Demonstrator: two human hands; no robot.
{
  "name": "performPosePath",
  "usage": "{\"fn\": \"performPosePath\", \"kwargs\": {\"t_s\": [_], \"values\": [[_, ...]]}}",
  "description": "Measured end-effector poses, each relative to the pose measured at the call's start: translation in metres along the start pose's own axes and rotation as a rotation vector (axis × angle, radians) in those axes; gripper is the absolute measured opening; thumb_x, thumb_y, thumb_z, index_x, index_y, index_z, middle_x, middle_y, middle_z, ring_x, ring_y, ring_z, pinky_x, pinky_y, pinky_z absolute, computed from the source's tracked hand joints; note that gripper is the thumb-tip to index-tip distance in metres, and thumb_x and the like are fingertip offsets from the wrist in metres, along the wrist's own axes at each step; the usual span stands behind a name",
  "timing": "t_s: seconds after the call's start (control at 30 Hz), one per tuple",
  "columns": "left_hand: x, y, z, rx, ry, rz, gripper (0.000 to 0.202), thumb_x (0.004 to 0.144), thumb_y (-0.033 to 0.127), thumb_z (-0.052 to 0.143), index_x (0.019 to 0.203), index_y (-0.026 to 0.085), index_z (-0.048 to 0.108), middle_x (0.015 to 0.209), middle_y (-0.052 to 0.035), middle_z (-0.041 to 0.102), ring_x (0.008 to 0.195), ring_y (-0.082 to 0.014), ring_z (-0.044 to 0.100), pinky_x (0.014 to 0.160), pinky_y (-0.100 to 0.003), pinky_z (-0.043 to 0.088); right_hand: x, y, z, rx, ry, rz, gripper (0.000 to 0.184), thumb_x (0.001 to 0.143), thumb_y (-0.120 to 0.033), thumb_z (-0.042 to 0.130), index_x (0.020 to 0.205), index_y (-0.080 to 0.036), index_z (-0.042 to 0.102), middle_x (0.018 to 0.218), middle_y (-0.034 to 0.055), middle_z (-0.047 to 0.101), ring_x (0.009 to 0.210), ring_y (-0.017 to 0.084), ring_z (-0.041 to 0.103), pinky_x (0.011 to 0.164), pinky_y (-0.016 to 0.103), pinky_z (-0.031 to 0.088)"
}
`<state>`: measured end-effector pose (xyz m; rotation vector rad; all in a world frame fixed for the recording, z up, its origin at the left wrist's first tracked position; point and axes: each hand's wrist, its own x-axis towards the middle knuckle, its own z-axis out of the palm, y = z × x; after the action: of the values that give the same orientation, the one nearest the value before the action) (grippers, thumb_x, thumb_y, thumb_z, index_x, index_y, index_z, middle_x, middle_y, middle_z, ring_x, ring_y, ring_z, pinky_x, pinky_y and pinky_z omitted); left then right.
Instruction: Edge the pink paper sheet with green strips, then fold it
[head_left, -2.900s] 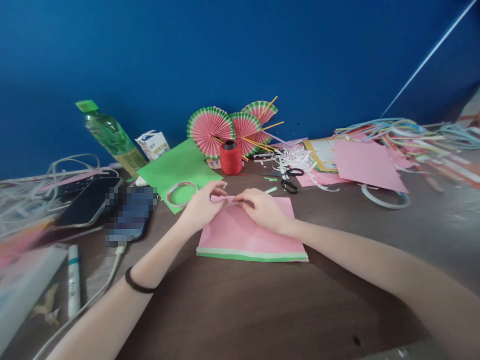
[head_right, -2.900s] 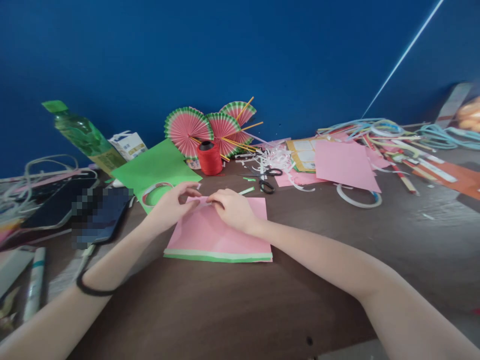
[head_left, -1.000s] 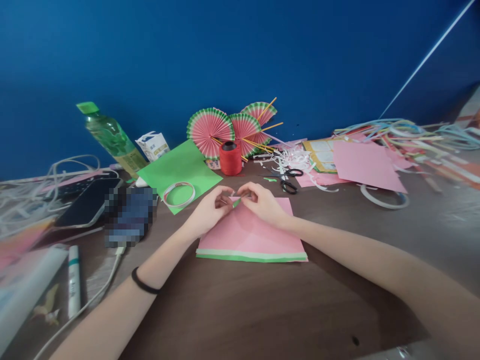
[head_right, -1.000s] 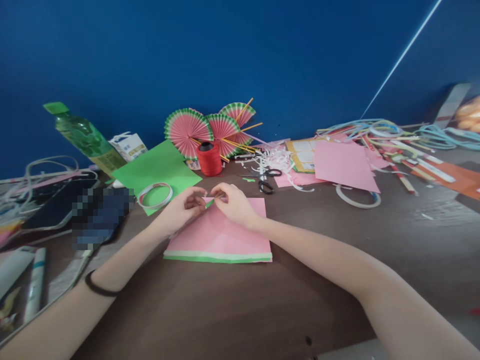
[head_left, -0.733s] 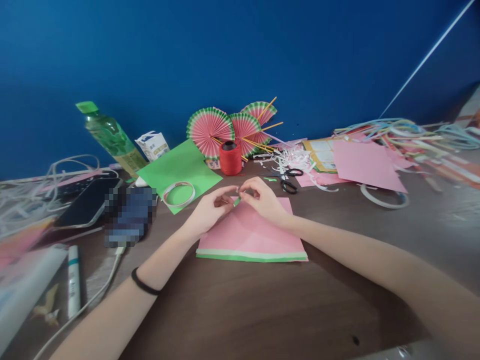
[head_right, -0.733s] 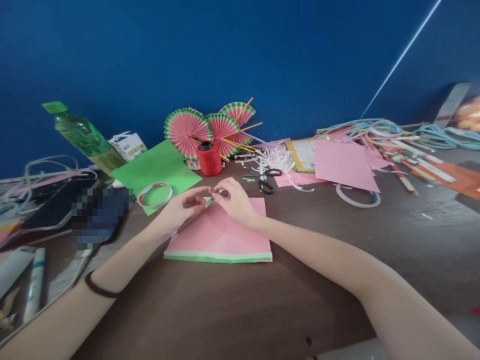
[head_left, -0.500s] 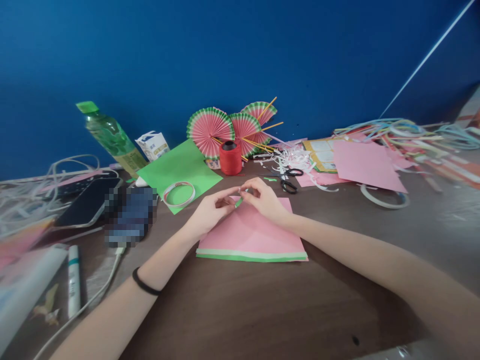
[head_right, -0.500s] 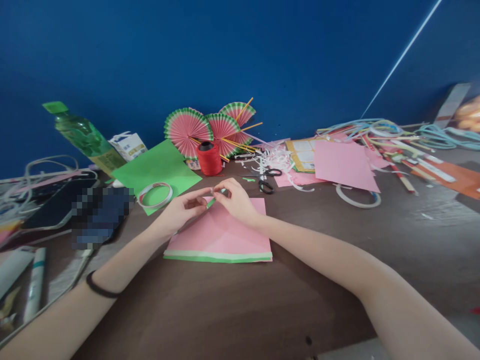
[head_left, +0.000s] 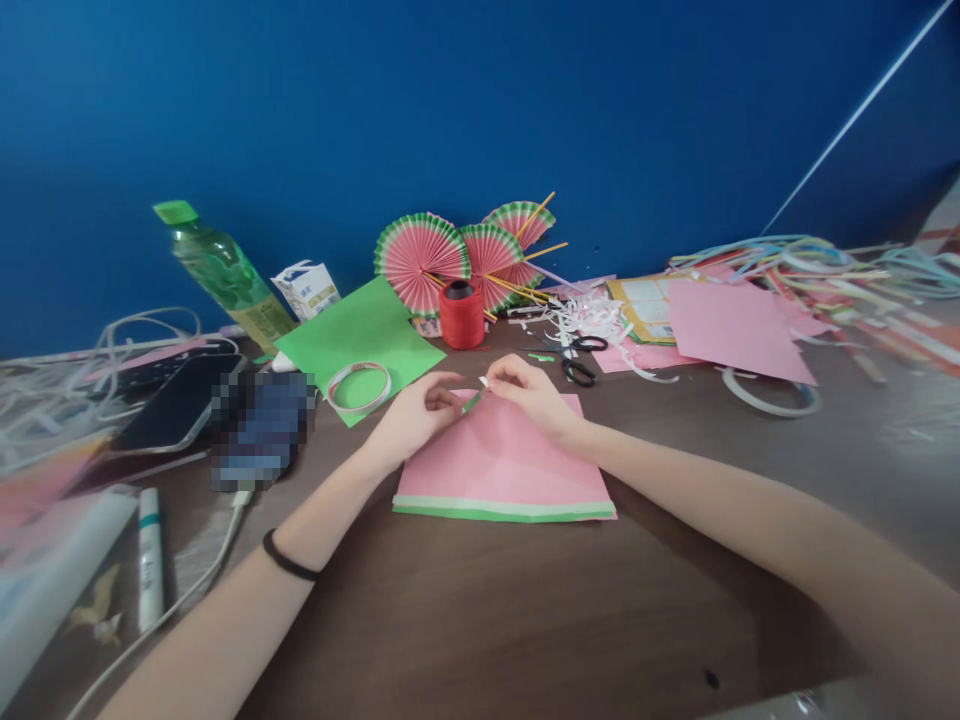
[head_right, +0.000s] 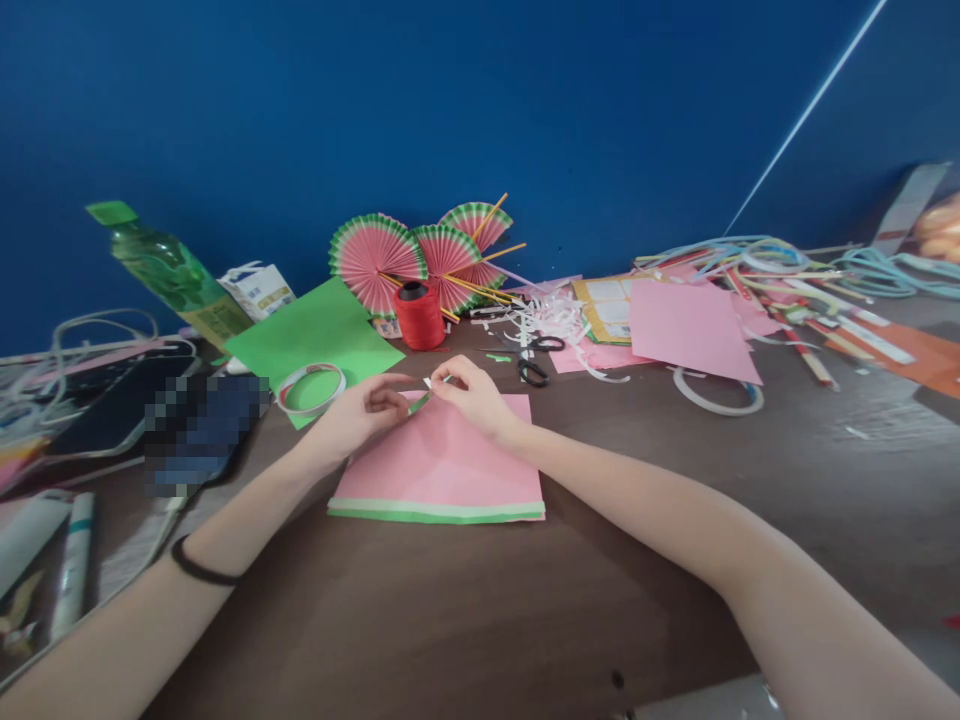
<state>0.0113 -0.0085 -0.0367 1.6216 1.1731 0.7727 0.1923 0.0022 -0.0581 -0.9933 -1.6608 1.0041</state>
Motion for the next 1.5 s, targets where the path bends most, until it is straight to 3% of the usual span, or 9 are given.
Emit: {"fn": "performPosePath", "kwargs": {"t_s": [0.1, 0.27, 0.43, 0.6, 0.8, 1.17, 1.5], "values": [[0.001, 0.000, -0.003, -0.024, -0.065, -0.021, 0.041, 0.065, 0.020, 0.060, 0.104, 0.011, 0.054, 0.078, -0.0037, 0.061, 0.076, -0.0147, 0.057, 0.071, -0.028, 0.042, 0.006, -0.002, -0.007, 0.018, -0.152, 0.002, 0.009, 0.073, -0.025, 0.051, 0.071, -0.017, 0.052, 0.076, 0.0001, 0.049, 0.072, 0.013, 0.045, 0.071, 0.028, 0.033], [0.000, -0.001, -0.006, -0.049, -0.195, -0.041, 0.038, 0.067, 0.018, 0.058, 0.104, 0.014, 0.054, 0.087, -0.0042, 0.062, 0.080, -0.0142, 0.056, 0.072, -0.026, 0.040, 0.012, -0.013, -0.019, -0.135, -0.409, -0.138, 0.014, 0.076, -0.026, 0.051, 0.067, -0.016, 0.053, 0.077, 0.0006, 0.044, 0.076, 0.014, 0.045, 0.073, 0.028, 0.033], [0.000, 0.001, -0.010, -0.009, -0.284, -0.046, 0.037, 0.069, 0.020, 0.056, 0.105, 0.015, 0.056, 0.079, -0.0016, 0.061, 0.071, -0.0117, 0.054, 0.065, -0.024, 0.038, 0.013, -0.019, -0.025, -0.320, -0.567, -0.242, 0.016, 0.078, -0.027, 0.053, 0.067, -0.016, 0.055, 0.085, 0.0031, 0.049, 0.089, 0.016, 0.043, 0.081, 0.031, 0.033], [-0.001, 0.007, -0.011, 0.059, -0.330, -0.035, 0.041, 0.069, 0.025, 0.056, 0.108, 0.013, 0.054, 0.067, 0.0008, 0.056, 0.058, -0.0094, 0.047, 0.054, -0.021, 0.033, 0.014, -0.028, -0.027, -0.483, -0.623, -0.281, 0.015, 0.079, -0.029, 0.053, 0.070, -0.018, 0.057, 0.092, 0.0034, 0.052, 0.092, 0.018, 0.039, 0.087, 0.036, 0.029], [-0.001, 0.007, -0.011, 0.121, -0.363, -0.031, 0.044, 0.069, 0.025, 0.055, 0.111, 0.013, 0.053, 0.060, 0.0034, 0.052, 0.048, -0.0061, 0.037, 0.046, -0.019, 0.027, 0.012, -0.034, -0.023, -0.539, -0.727, -0.264, 0.012, 0.079, -0.023, 0.050, 0.070, -0.019, 0.057, 0.075, 0.0014, 0.048, 0.082, 0.017, 0.042, 0.079, 0.033, 0.032], [-0.002, 0.010, -0.010, 0.119, -0.419, -0.032, 0.060, 0.066, 0.019, 0.052, 0.126, 0.013, 0.044, 0.064, 0.0019, 0.058, 0.047, -0.0055, 0.033, 0.047, -0.019, 0.024, 0.009, -0.031, -0.015, -0.564, -0.698, -0.234, 0.012, 0.077, -0.023, 0.051, 0.073, -0.017, 0.061, 0.071, 0.0018, 0.057, 0.073, 0.015, 0.049, 0.066, 0.027, 0.033], [-0.001, 0.009, -0.009, 0.137, -0.420, -0.025, 0.062, 0.066, 0.017, 0.051, 0.127, 0.014, 0.043, 0.065, 0.0013, 0.060, 0.046, -0.0054, 0.034, 0.046, -0.019, 0.025, 0.008, -0.030, -0.012, -0.573, -0.699, -0.208, 0.012, 0.076, -0.022, 0.052, 0.071, -0.016, 0.062, 0.070, 0.0016, 0.058, 0.069, 0.014, 0.051, 0.062, 0.024, 0.033]]}}
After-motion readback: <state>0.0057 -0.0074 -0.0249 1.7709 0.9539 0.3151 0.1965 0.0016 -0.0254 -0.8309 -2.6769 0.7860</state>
